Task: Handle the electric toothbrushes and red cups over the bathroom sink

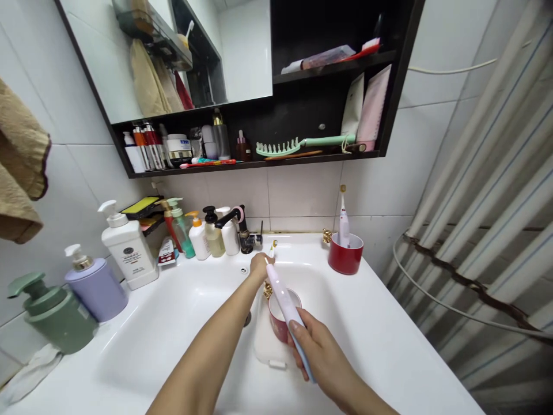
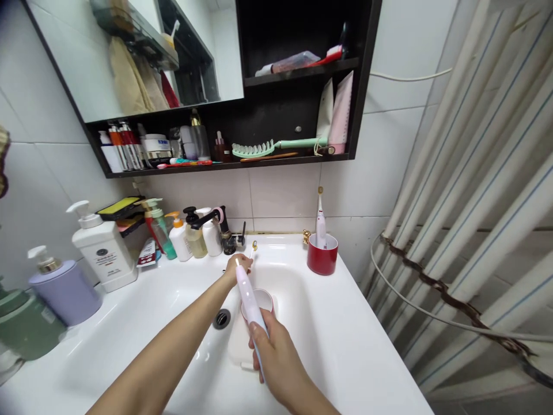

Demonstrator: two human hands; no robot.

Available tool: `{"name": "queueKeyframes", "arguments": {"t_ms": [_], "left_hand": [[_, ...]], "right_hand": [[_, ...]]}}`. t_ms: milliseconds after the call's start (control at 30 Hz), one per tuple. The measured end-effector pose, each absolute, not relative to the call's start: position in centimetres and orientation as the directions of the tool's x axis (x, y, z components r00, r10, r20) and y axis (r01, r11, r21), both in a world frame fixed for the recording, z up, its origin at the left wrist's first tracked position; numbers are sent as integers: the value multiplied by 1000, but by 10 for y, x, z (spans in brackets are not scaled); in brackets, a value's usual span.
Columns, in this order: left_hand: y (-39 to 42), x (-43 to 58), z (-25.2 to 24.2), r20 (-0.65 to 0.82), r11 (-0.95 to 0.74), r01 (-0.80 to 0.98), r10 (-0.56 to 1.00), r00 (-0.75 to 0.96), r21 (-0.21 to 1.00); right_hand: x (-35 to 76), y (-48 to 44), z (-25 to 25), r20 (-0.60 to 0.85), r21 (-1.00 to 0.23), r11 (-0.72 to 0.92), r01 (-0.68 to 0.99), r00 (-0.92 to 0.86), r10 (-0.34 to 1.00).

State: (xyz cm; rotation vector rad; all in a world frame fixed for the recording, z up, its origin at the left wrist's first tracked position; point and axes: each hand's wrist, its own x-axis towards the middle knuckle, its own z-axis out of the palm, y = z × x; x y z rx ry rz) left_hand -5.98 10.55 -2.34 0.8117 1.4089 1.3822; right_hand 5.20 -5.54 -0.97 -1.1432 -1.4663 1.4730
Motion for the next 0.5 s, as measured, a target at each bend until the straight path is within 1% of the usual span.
{"name": "queueKeyframes", "arguments": {"t_ms": [133, 233, 400, 500], "left_hand": [[140, -36, -30, -112, 137, 40, 920, -376, 990], [152, -28, -31, -54, 113, 132, 922, -383, 985], [153, -35, -33, 27, 45, 186, 929, -368, 981], [148, -45, -34, 26, 40, 166, 926, -377, 985]], "right_hand": [[51, -52, -17, -111, -993, -96, 62, -321, 941], [51, -49, -21, -105, -994, -88, 67, -326, 939], [52, -49, -21, -97, -994, -76, 75, -331, 939], [52, -50, -21, -101, -994, -80, 76, -330, 939]]}}
